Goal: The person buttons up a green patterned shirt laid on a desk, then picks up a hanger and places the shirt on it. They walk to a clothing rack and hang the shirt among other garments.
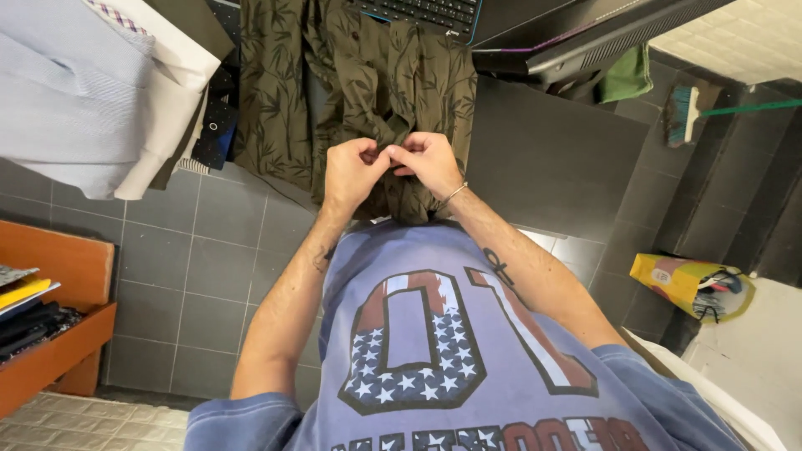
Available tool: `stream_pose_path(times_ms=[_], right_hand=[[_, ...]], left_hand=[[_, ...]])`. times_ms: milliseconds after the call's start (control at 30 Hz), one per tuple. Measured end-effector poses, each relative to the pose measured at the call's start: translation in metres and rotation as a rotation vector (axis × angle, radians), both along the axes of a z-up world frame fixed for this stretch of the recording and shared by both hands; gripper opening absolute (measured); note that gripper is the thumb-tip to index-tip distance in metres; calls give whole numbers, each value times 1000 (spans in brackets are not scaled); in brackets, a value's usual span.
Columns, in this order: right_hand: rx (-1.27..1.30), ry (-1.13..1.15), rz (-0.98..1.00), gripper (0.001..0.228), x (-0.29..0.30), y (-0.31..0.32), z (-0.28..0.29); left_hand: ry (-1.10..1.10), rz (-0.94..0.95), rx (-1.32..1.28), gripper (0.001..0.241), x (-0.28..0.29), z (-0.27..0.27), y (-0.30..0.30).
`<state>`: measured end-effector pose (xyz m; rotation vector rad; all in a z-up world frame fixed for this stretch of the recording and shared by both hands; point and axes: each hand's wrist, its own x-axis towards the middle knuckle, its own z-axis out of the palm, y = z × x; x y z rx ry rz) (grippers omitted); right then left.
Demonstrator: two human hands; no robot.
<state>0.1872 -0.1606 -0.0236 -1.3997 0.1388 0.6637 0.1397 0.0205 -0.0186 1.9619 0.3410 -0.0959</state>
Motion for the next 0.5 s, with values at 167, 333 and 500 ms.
stream_pose_path(times_ms=[167, 333, 500], right_hand=[[41, 32, -78, 13, -7, 0, 1], [51, 18, -105, 12, -9, 1, -2], [53, 1, -108, 12, -9, -1, -5]], left_hand=[[-28, 139, -91, 11, -4, -9, -10], [-84, 206, -113, 14, -6, -4, -18], [-192, 218, -51, 11, -8, 5, -24]])
